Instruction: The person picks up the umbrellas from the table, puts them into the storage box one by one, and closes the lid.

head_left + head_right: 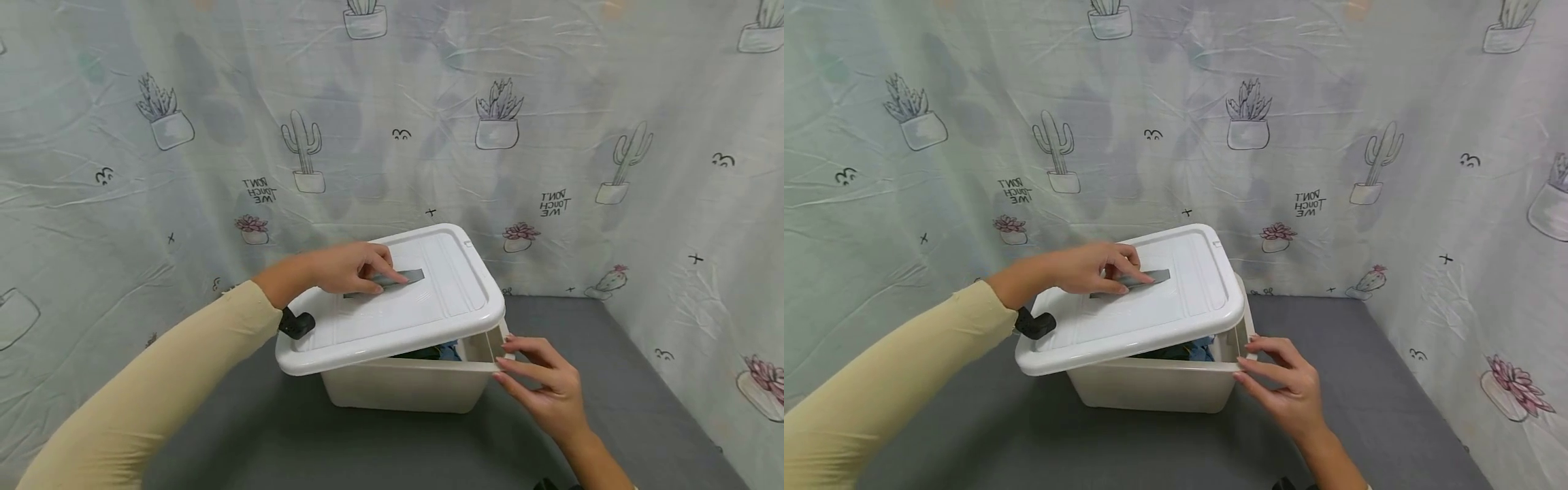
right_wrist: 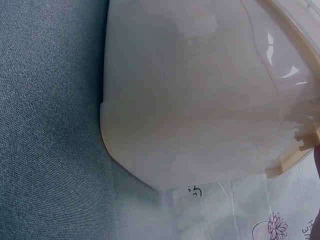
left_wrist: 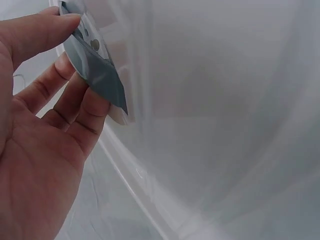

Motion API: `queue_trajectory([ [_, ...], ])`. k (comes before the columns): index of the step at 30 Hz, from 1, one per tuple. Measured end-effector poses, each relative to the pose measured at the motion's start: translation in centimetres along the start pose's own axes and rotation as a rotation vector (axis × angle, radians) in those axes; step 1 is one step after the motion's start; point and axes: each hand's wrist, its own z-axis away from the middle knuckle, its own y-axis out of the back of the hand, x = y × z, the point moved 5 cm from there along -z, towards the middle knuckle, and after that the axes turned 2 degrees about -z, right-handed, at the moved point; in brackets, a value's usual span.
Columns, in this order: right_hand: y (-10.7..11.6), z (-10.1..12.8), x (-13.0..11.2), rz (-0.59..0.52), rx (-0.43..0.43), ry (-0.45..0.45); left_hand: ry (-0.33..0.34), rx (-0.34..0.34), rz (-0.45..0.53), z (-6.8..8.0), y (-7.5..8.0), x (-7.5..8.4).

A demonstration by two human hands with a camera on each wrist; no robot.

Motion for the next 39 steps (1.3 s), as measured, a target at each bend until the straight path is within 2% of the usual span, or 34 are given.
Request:
queue_trajectory([
  [7, 0.2, 0.2, 0.1, -0.092, 0.034, 0.018, 0.000, -0.048, -0.036, -1.5, -0.7, -0.1],
  [19, 0.5, -0.4, -0.1, -0.150, 0.122, 0.009, -0.001, -0.103, -0.038, -3.1, -1.7, -0.3],
  [28, 0.1, -1.6, -0.1, -0.146, 0.084, 0.012, -0.012, -0.136, -0.032, -4.0, -2.5, -0.1],
  [39, -0.2, -1.5, -0.1, -0.160, 0.072, -0.002, -0.001, -0.175, -0.024, -4.7, -3.0, -0.1],
])
